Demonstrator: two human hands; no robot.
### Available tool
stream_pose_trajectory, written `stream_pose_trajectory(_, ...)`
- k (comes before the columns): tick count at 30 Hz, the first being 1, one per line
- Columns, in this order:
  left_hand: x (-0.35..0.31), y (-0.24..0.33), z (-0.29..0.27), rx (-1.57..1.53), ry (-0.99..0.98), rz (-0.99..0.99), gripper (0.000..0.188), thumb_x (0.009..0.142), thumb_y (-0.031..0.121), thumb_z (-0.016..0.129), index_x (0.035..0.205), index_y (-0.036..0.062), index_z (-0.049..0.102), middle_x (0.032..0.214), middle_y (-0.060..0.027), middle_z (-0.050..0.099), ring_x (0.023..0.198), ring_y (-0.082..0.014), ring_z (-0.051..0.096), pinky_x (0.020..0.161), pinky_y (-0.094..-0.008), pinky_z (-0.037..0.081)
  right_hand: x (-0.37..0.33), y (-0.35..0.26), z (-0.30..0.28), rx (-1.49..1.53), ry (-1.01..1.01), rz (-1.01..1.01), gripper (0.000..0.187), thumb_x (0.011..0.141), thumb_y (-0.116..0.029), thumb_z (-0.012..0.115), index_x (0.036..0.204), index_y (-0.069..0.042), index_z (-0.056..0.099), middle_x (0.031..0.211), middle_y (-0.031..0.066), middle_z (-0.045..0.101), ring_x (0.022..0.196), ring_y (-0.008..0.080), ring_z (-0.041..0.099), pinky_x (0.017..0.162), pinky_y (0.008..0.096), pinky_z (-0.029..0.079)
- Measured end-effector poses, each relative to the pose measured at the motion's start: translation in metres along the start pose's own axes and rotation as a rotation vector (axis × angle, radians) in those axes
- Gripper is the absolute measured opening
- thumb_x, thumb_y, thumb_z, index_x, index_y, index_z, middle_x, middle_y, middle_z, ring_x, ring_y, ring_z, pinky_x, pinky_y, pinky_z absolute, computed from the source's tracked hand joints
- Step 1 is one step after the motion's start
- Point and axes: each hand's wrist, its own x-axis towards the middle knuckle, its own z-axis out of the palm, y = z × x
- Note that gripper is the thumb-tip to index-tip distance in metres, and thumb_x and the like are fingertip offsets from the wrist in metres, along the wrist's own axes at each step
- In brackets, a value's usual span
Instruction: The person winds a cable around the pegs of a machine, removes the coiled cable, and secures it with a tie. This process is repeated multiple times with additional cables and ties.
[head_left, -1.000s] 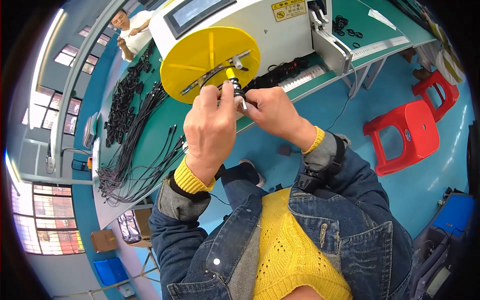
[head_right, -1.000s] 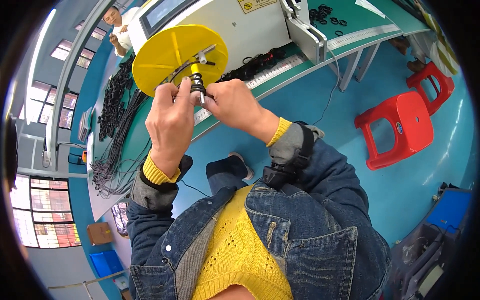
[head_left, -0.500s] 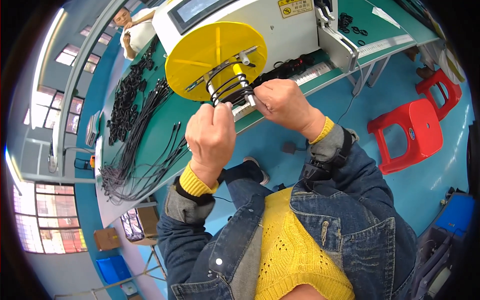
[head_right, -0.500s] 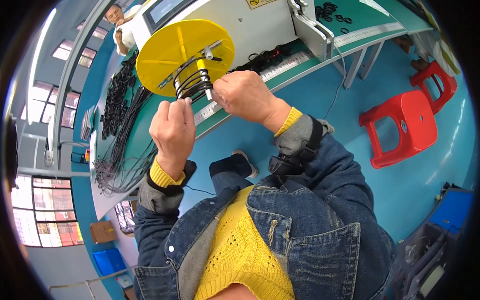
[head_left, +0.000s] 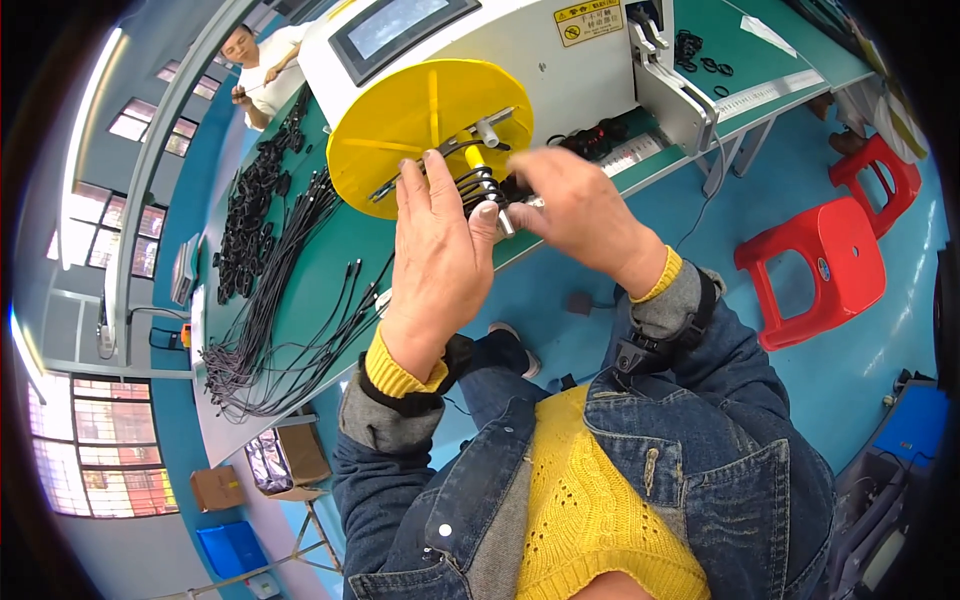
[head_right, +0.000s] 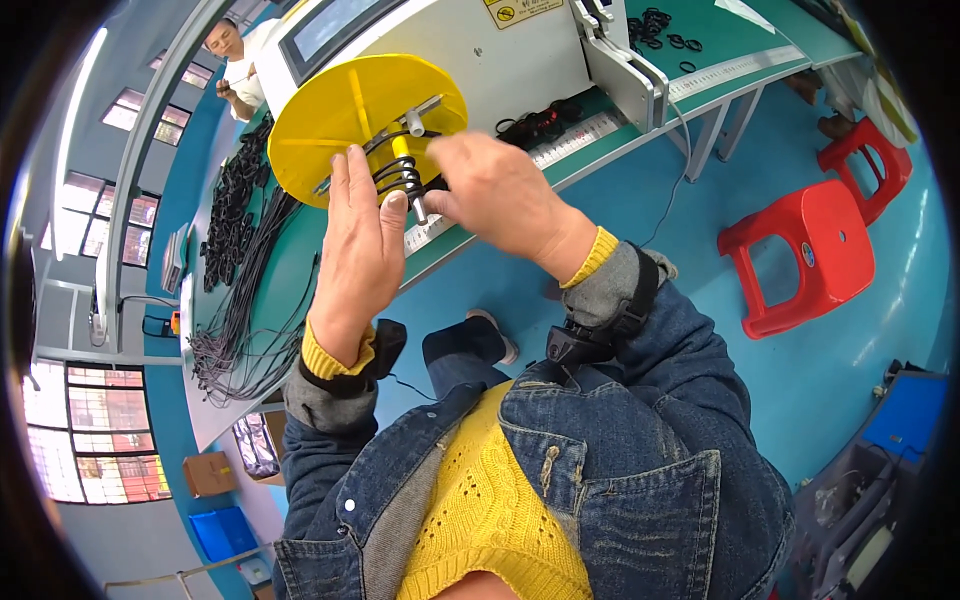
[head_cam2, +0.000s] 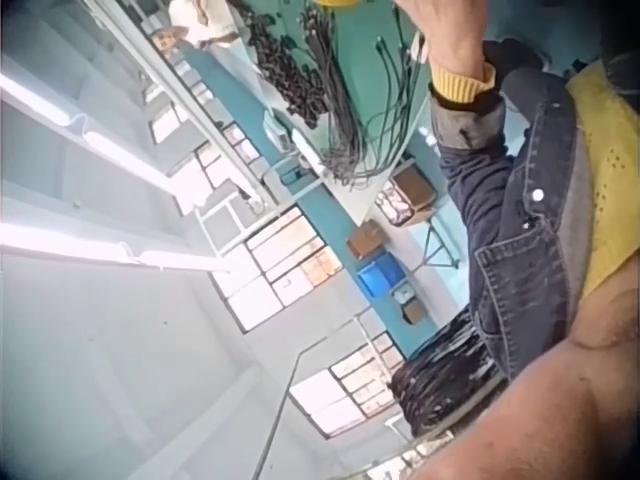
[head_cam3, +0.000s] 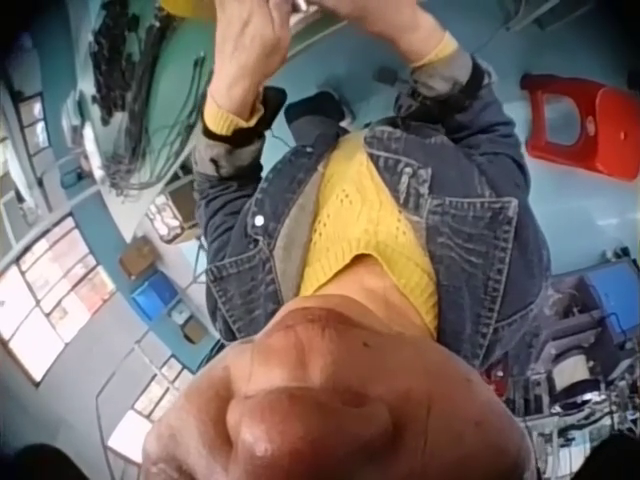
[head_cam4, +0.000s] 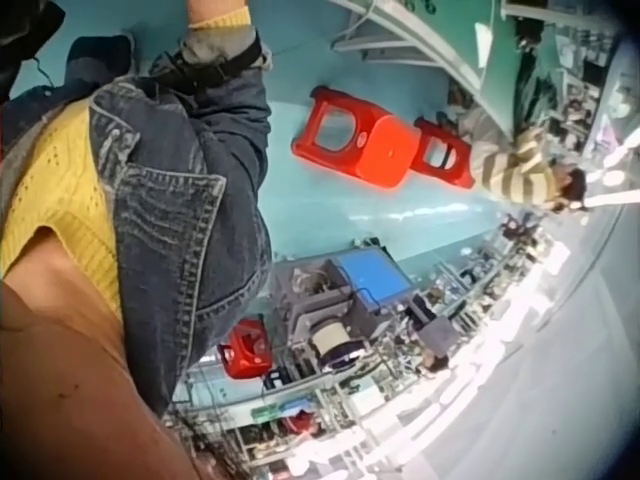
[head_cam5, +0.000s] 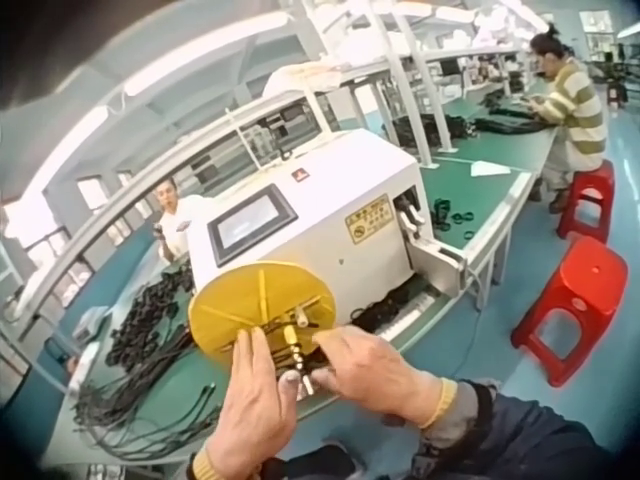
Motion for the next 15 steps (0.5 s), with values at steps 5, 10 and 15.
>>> stream_pose_trajectory(5,0.0,-0.001,0.004,-0.026,0.029,-0.117,0.057,0.089,0.02,0.047,0.125,-0.0166,0.024,0.123,-0.0396,0.029,0.112,-0.0538,0.033,0.098,-0.0499,0.027,0.013,0.018,0.01,0.384,-0.275,0.282,0.075,0.066,-0.017,0.072,0.127,0.003,0.032,0.107,0.0202,0.054,0.094,0.0304,0.057,0.077,0.0336,0.05)
stream_pose_trajectory(10,-0.002,0.001,0.007,-0.107,0.102,-0.13,0.055,0.088,0.019,0.048,0.124,-0.0158,0.026,0.116,-0.0376,0.035,0.105,-0.0484,0.041,0.092,-0.0469,0.034,0.007,0.018,0.02,0.515,-0.275,0.286,0.075,0.069,-0.013,0.07,0.129,0.004,0.029,0.111,0.0212,0.053,0.101,0.0301,0.055,0.083,0.0341,0.049)
stream_pose_trajectory(15,0.005,0.001,-0.004,0.053,-0.049,-0.15,0.038,0.085,0.018,0.051,0.11,-0.0092,0.039,0.097,-0.0277,0.047,0.089,-0.0418,0.049,0.078,-0.0456,0.041,-0.002,0.006,0.038,0.532,-0.059,0.162,0.064,0.074,-0.008,0.063,0.128,0.003,0.03,0.098,0.0238,0.056,0.086,0.034,0.059,0.073,0.0376,0.05)
